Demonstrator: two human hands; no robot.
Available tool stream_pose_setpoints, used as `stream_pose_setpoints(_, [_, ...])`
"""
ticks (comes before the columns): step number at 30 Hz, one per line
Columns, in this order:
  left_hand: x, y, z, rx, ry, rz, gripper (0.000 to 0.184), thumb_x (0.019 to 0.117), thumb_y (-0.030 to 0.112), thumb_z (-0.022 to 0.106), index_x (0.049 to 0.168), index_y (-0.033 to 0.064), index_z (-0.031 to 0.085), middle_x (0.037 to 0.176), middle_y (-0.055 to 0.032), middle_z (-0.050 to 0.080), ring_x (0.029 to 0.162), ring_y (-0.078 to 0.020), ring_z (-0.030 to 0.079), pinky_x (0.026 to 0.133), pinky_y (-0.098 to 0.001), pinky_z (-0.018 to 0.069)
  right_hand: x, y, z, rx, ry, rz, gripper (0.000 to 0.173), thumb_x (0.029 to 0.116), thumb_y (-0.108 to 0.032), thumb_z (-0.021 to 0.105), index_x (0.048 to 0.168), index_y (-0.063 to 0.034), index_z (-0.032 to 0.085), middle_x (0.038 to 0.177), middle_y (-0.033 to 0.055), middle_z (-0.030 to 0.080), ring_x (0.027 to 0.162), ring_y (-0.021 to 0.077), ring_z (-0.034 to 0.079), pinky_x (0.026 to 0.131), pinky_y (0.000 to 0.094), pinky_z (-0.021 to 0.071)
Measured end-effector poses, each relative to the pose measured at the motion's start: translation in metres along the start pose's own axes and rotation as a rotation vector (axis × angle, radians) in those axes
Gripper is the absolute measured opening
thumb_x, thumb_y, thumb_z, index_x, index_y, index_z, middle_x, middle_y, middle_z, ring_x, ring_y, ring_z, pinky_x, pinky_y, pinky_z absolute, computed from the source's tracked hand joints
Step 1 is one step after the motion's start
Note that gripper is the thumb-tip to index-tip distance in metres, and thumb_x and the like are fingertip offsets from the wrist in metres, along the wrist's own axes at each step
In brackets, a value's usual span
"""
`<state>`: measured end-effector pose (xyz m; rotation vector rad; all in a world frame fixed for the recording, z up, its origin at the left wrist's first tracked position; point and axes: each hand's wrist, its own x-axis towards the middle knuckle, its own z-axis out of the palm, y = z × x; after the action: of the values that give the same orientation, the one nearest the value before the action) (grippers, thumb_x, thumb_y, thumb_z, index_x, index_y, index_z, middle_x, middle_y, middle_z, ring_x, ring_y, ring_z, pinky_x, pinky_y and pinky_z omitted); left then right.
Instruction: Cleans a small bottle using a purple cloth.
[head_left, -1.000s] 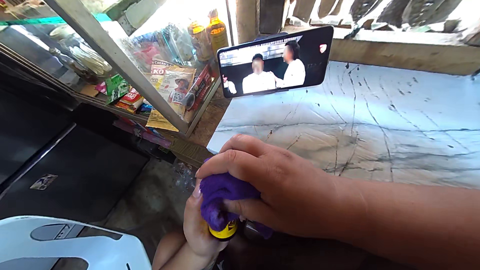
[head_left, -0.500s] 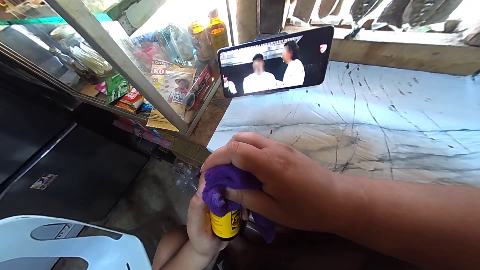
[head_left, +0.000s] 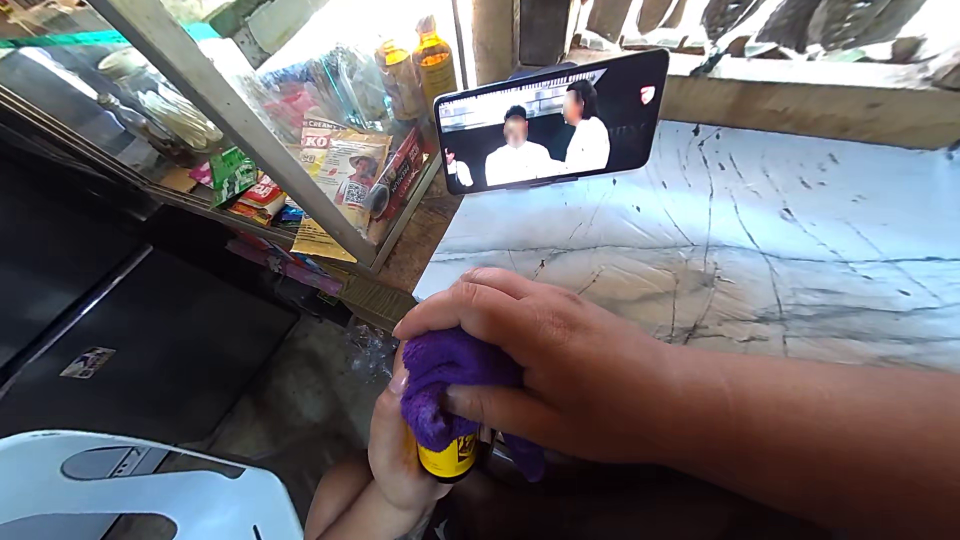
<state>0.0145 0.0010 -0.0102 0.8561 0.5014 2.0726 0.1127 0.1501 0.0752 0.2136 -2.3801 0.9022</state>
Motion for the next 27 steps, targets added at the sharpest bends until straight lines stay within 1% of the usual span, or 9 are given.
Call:
stream_pose_setpoints(4, [0.001, 0.0, 0.002, 0.038, 0.006, 0.004, 0.037, 0.1017, 0.039, 0.056, 0.121, 0.0111, 0.068, 0.106, -0.0055, 0.074, 0.094, -0.0128, 0.073, 0.079, -0.0292, 0.0608, 0.0, 0.0, 0.0, 0.026, 0.021, 0.009, 0.03, 0.0935, -0.024, 0.068, 0.121, -0.0135, 0.069, 0.096, -0.0034, 0.063, 0.09, 0.0034, 0.063, 0.071, 0.0185, 0.0545])
stream_pose_setpoints(11, [0.004, 0.002, 0.006, 0.123, 0.043, -0.002, 0.038, 0.1017, 0.043, 0.055, 0.122, 0.0137, 0.067, 0.104, -0.0054, 0.074, 0.09, -0.0128, 0.073, 0.075, -0.0281, 0.061, 0.001, 0.0, -0.001, 0.034, 0.057, 0.033, 0.027, 0.0931, -0.021, 0.068, 0.119, -0.0129, 0.069, 0.099, -0.0035, 0.065, 0.092, 0.0019, 0.063, 0.074, 0.0182, 0.0552])
stream_pose_setpoints(13, [0.006, 0.003, 0.008, 0.173, 0.074, 0.014, 0.035, 0.1025, 0.042, 0.055, 0.122, 0.014, 0.063, 0.105, -0.0034, 0.072, 0.09, -0.011, 0.072, 0.076, -0.0268, 0.0605, 0.002, 0.002, -0.003, 0.041, 0.075, 0.027, 0.028, 0.0928, -0.019, 0.067, 0.12, -0.0117, 0.069, 0.1, -0.003, 0.066, 0.093, 0.0024, 0.064, 0.075, 0.0188, 0.0554])
stream_pose_setpoints(15, [0.008, 0.005, 0.008, 0.224, 0.075, 0.039, 0.035, 0.1027, 0.041, 0.054, 0.122, 0.013, 0.064, 0.105, -0.003, 0.072, 0.091, -0.0103, 0.071, 0.078, -0.0266, 0.06, 0.002, 0.002, -0.004, 0.043, 0.093, 0.043, 0.028, 0.0924, -0.018, 0.067, 0.12, -0.0118, 0.068, 0.101, -0.003, 0.066, 0.093, 0.002, 0.064, 0.075, 0.0189, 0.056])
stream_pose_setpoints(17, [0.01, 0.007, 0.009, 0.288, 0.026, 0.061, 0.036, 0.1033, 0.041, 0.052, 0.124, 0.0138, 0.063, 0.108, -0.0016, 0.072, 0.094, -0.0093, 0.071, 0.08, -0.0256, 0.059, 0.002, 0.002, -0.004, 0.038, 0.113, 0.061, 0.03, 0.0924, -0.019, 0.067, 0.121, -0.0124, 0.068, 0.104, -0.0028, 0.067, 0.095, 0.0024, 0.065, 0.076, 0.0198, 0.0565])
stream_pose_setpoints(19, [0.01, 0.01, 0.006, 0.316, -0.033, 0.049, 0.034, 0.1045, 0.039, 0.052, 0.126, 0.0144, 0.059, 0.111, -0.0015, 0.071, 0.095, -0.009, 0.07, 0.081, -0.0253, 0.0582, 0.002, 0.003, -0.004, 0.03, 0.129, 0.07, 0.03, 0.0923, -0.019, 0.067, 0.122, -0.0123, 0.067, 0.104, -0.0025, 0.067, 0.095, 0.0028, 0.065, 0.075, 0.0203, 0.0567])
stream_pose_setpoints(23, [0.007, 0.01, 0.005, 0.264, -0.037, -0.027, 0.033, 0.1049, 0.041, 0.051, 0.125, 0.0147, 0.056, 0.101, -0.0037, 0.071, 0.082, -0.0115, 0.071, 0.067, -0.0256, 0.06, 0.001, 0.002, -0.003, -0.007, 0.109, 0.067, 0.029, 0.0939, -0.021, 0.066, 0.122, -0.0127, 0.068, 0.1, -0.0032, 0.065, 0.091, 0.002, 0.064, 0.072, 0.0193, 0.0558])
stream_pose_setpoints(25, [0.006, 0.009, 0.005, 0.188, -0.024, -0.07, 0.036, 0.1037, 0.043, 0.052, 0.124, 0.0149, 0.058, 0.098, -0.0054, 0.072, 0.078, -0.0129, 0.072, 0.064, -0.0264, 0.06, 0.001, 0.002, -0.003, -0.013, 0.09, 0.061, 0.029, 0.0941, -0.023, 0.066, 0.122, -0.0133, 0.068, 0.098, -0.0036, 0.063, 0.09, 0.0021, 0.063, 0.071, 0.0189, 0.0549])
stream_pose_setpoints(27, [0.005, 0.01, 0.002, 0.061, -0.025, -0.114, 0.04, 0.1024, 0.045, 0.054, 0.124, 0.0127, 0.063, 0.098, -0.0083, 0.073, 0.078, -0.0147, 0.071, 0.065, -0.0278, 0.0591, 0.001, 0.003, -0.002, -0.002, 0.067, 0.044, 0.032, 0.0936, -0.024, 0.067, 0.124, -0.0135, 0.067, 0.1, -0.0028, 0.063, 0.093, 0.0036, 0.063, 0.074, 0.0198, 0.0551])
